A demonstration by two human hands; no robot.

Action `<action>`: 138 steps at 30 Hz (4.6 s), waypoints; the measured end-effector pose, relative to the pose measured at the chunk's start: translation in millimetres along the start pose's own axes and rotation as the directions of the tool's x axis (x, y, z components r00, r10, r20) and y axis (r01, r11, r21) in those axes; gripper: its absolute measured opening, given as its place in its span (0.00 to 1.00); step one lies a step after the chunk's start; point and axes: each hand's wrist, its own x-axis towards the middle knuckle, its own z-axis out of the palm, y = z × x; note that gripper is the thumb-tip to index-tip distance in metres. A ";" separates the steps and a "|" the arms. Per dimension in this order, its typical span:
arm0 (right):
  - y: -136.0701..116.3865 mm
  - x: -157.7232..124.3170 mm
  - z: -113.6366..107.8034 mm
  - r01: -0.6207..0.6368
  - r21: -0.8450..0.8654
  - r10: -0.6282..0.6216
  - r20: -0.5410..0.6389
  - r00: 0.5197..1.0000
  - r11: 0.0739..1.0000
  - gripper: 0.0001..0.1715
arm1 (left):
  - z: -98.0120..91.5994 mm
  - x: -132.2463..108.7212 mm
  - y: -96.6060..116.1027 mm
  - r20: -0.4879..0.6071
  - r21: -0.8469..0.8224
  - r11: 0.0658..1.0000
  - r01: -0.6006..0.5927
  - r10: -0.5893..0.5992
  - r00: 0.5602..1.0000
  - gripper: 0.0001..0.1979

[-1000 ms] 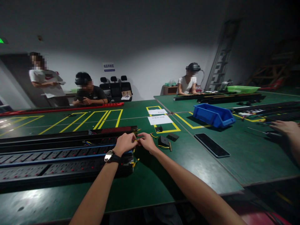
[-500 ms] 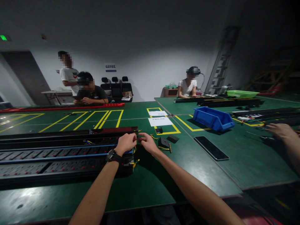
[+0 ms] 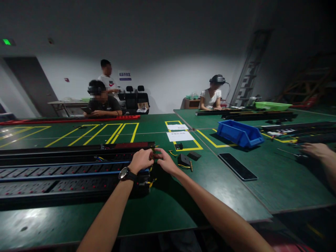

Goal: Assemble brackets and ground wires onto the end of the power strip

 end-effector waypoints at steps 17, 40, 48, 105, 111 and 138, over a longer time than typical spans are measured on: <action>10.1 5.1 -5.3 -0.061 -0.315 0.007 -0.168 0.986 0.947 0.27 | -32.5 -10.3 -25.9 -0.121 -0.143 0.989 0.040 -0.058 0.991 0.15; 4.1 9.3 11.9 -0.021 -0.398 -0.028 -0.117 0.993 0.917 0.19 | -19.6 -19.3 -19.5 -0.053 -0.011 0.997 0.074 -0.074 0.996 0.13; -1.3 5.8 18.1 0.084 -0.522 -0.122 -0.039 0.992 0.849 0.24 | -18.2 -21.2 -27.5 -0.079 0.005 0.996 0.088 -0.087 0.993 0.12; 0.2 2.5 25.2 -0.085 -0.371 -0.016 -0.262 0.965 0.925 0.06 | -7.5 13.0 -4.6 0.098 -0.089 0.964 0.252 -0.244 0.965 0.14; -1.2 2.2 25.0 -0.074 -0.374 -0.023 -0.248 0.969 0.925 0.06 | -7.1 10.4 -3.8 0.090 -0.103 0.959 0.263 -0.255 0.963 0.14; -13.9 -11.7 26.1 0.031 -0.527 -0.089 -0.084 0.992 0.850 0.29 | -10.1 -3.2 -0.5 0.100 -0.022 0.997 0.074 -0.071 0.992 0.20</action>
